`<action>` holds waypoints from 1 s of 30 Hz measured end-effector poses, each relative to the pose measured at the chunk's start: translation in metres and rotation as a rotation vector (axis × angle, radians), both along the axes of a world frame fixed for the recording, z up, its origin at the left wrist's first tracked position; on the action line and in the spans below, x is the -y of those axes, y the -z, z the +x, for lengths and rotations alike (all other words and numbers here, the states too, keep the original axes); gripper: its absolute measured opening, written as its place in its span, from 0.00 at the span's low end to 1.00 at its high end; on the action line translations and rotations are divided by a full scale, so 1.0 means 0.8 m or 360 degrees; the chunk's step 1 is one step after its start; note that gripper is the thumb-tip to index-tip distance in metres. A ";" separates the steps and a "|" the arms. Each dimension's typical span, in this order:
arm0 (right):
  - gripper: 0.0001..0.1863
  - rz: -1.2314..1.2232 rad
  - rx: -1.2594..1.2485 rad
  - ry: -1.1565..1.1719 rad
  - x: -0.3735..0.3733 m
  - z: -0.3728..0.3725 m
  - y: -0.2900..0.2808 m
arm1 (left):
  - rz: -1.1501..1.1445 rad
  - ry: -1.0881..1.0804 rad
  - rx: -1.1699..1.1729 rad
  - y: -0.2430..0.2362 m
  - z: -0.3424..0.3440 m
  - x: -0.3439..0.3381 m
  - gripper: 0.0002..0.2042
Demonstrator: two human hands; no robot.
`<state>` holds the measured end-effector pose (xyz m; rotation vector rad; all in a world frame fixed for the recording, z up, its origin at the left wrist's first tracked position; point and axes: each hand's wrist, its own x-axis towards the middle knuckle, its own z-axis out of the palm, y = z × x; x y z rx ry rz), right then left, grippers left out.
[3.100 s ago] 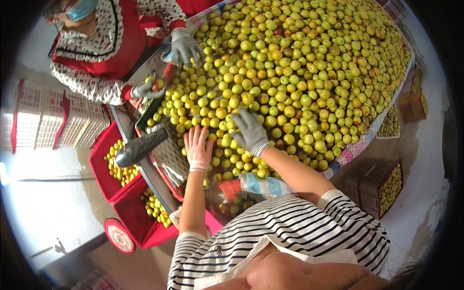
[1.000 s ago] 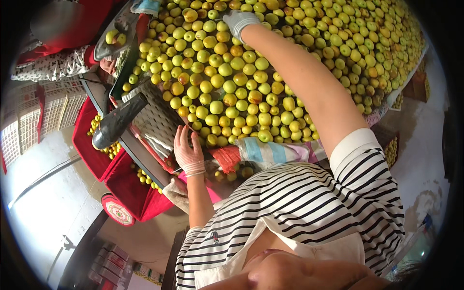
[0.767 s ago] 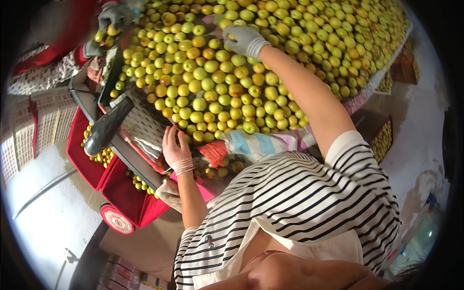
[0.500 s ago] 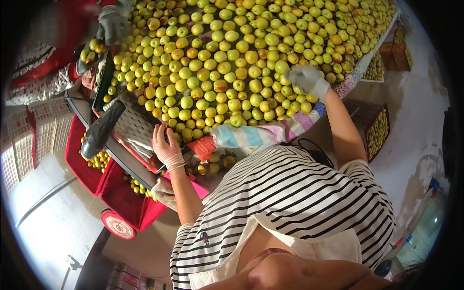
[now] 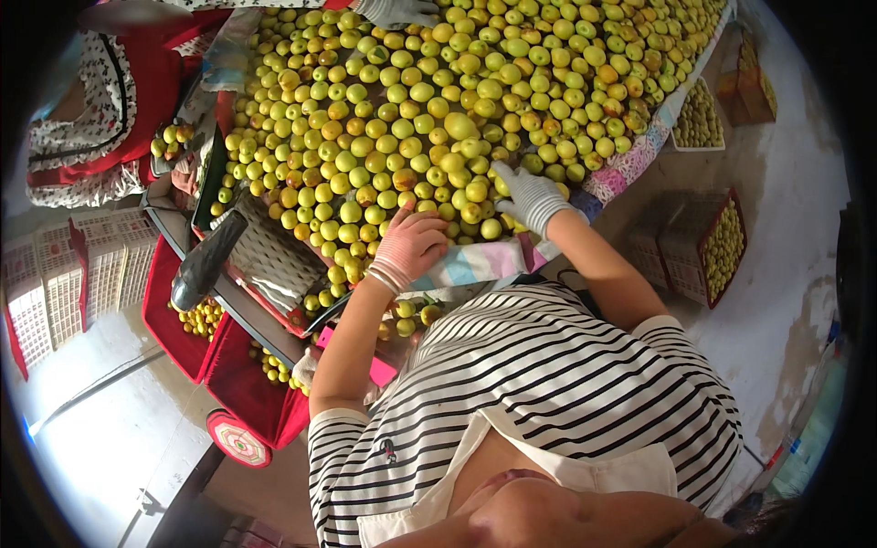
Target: The person sorts green plums from a large pile on a table, picking them up by hand and placing them into red bins. Another person assists by moving plums and handling white crates nearby.
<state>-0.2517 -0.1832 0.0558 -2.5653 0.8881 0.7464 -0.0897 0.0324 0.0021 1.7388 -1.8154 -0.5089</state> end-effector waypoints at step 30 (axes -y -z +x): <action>0.21 -0.0515 0.0719 0.0943 0.192 -0.009 -0.028 | 0.0038 -0.2009 0.0160 0.043 0.030 -0.195 0.15</action>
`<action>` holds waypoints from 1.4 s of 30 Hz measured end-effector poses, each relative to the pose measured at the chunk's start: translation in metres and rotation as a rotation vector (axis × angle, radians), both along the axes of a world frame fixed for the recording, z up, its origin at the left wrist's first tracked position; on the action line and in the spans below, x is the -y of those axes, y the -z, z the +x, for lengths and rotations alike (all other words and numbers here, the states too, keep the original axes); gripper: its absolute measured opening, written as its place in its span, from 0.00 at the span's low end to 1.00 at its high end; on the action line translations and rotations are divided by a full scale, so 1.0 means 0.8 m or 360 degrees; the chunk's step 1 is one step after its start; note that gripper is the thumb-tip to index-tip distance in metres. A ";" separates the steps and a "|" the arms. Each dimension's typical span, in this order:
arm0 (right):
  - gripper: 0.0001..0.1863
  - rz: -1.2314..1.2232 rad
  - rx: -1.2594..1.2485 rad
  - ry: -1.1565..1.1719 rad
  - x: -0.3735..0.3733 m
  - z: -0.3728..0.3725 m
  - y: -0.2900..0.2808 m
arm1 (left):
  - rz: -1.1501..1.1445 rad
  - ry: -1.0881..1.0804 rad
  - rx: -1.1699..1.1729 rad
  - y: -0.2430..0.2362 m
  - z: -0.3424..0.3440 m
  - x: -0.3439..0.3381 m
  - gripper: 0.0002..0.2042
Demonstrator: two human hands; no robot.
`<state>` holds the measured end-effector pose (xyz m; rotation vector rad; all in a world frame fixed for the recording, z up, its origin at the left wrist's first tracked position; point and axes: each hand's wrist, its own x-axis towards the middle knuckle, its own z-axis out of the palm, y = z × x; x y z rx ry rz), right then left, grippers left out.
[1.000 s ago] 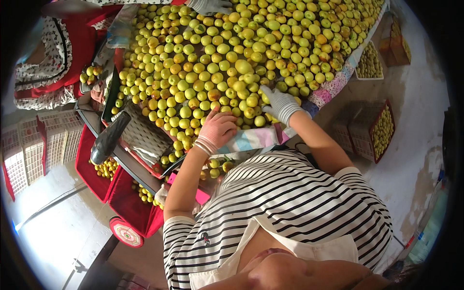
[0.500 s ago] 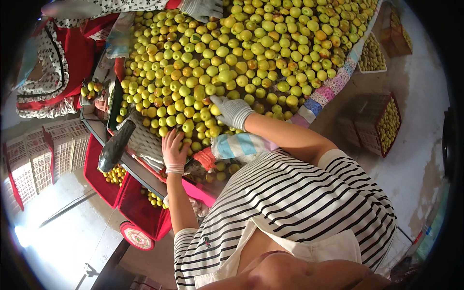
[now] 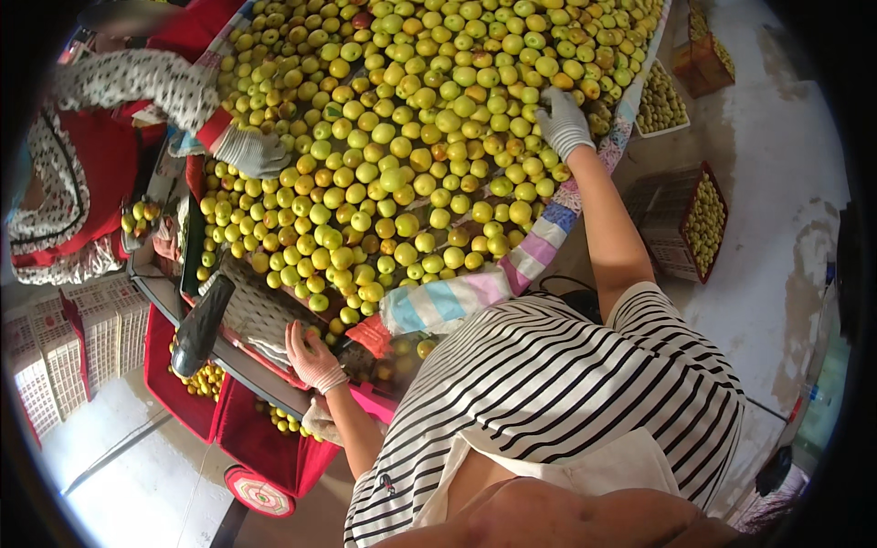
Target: The person sorts green plums from a large pile on a table, picking them up by hand and placing them into red bins. Another person assists by moving plums and handling white crates nearby.
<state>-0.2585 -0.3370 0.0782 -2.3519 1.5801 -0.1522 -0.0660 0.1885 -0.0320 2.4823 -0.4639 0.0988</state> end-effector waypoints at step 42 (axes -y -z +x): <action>0.26 0.0199 -0.0749 -0.0358 0.006 -0.070 -0.052 | -0.0519 0.0551 0.0001 -0.011 -0.030 0.105 0.15</action>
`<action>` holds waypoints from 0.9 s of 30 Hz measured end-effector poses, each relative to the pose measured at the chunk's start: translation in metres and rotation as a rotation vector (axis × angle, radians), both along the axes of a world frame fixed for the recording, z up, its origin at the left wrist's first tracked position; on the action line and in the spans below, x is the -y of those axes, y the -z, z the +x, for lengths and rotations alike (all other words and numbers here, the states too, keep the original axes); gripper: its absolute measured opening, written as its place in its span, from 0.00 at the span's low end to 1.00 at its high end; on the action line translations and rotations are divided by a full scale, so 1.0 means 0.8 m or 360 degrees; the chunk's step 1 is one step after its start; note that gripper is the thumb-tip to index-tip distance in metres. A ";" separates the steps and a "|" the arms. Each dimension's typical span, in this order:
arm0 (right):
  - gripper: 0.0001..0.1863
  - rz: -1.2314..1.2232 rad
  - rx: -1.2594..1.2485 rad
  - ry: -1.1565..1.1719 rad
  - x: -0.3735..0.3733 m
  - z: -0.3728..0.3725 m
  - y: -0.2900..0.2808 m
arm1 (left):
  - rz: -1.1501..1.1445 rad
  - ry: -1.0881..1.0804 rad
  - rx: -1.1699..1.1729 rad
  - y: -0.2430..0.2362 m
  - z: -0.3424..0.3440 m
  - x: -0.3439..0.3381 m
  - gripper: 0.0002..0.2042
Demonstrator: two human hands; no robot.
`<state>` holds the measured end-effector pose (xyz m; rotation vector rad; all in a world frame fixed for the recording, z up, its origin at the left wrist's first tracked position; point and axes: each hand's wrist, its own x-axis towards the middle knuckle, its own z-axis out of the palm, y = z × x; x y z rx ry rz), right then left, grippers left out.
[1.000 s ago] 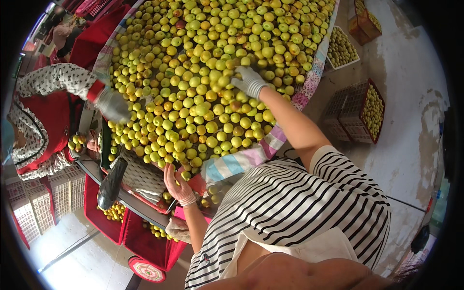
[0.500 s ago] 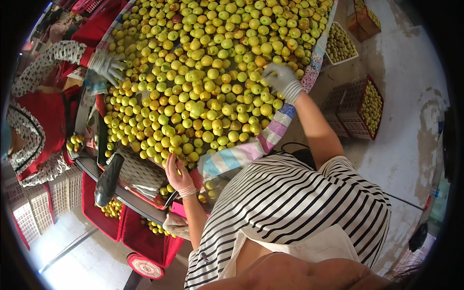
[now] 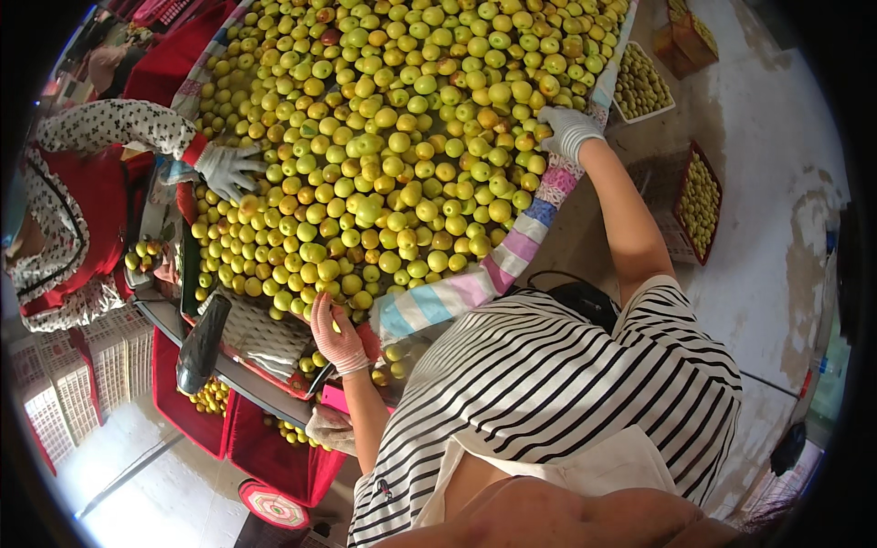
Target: The person sorts green plums from a large pile on a table, picking them up by hand and placing them into red bins. Another person assists by moving plums and handling white crates nearby.
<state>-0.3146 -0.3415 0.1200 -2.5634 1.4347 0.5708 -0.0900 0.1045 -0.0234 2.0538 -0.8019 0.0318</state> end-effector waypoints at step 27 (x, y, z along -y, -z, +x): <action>0.06 0.0624 0.1385 -0.0969 -0.209 0.180 0.066 | 0.0399 0.1024 0.0072 -0.046 0.002 0.069 0.22</action>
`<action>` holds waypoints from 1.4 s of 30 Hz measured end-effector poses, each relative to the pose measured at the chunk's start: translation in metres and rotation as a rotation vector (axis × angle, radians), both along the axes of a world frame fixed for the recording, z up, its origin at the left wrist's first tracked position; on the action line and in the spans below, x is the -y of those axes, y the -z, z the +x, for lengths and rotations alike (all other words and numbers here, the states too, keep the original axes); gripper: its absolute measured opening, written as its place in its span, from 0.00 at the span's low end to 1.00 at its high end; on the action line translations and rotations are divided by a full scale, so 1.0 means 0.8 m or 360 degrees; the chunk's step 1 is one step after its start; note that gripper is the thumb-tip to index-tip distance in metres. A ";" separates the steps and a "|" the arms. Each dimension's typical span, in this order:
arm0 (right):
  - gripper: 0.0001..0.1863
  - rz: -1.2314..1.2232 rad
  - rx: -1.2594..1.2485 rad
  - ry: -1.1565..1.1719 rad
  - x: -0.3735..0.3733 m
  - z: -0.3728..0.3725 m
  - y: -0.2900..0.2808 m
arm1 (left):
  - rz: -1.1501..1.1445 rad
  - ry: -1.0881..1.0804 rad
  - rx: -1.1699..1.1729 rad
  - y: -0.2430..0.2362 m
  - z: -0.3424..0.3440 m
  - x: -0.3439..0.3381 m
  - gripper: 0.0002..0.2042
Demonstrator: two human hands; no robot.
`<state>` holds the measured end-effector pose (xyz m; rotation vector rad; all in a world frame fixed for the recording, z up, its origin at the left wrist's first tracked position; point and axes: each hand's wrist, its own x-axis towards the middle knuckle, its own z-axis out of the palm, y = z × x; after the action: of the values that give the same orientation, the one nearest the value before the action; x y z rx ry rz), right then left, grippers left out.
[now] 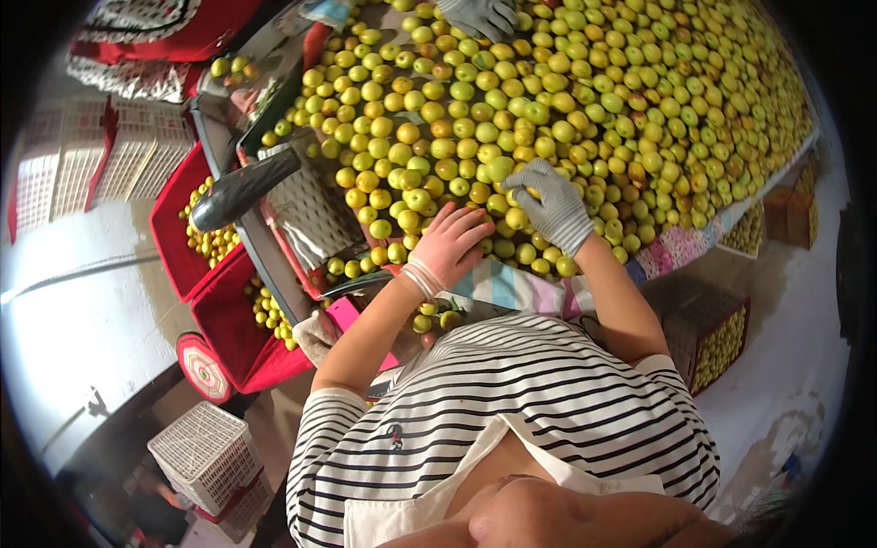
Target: The person sorts green plums from a large pile on a table, picking them up by hand and placing them into red bins. Another person assists by moving plums and handling white crates nearby.
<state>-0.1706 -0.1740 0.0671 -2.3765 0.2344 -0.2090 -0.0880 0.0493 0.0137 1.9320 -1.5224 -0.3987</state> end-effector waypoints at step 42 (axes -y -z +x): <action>0.38 -0.0911 -0.0060 -0.0574 -0.030 -0.048 0.040 | -0.0416 -0.1232 0.0348 -0.014 0.064 -0.119 0.23</action>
<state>-0.2087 -0.1499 0.0351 -2.9344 -0.2774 -0.0614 -0.0367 0.1446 0.0252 2.2040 -0.7793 0.3393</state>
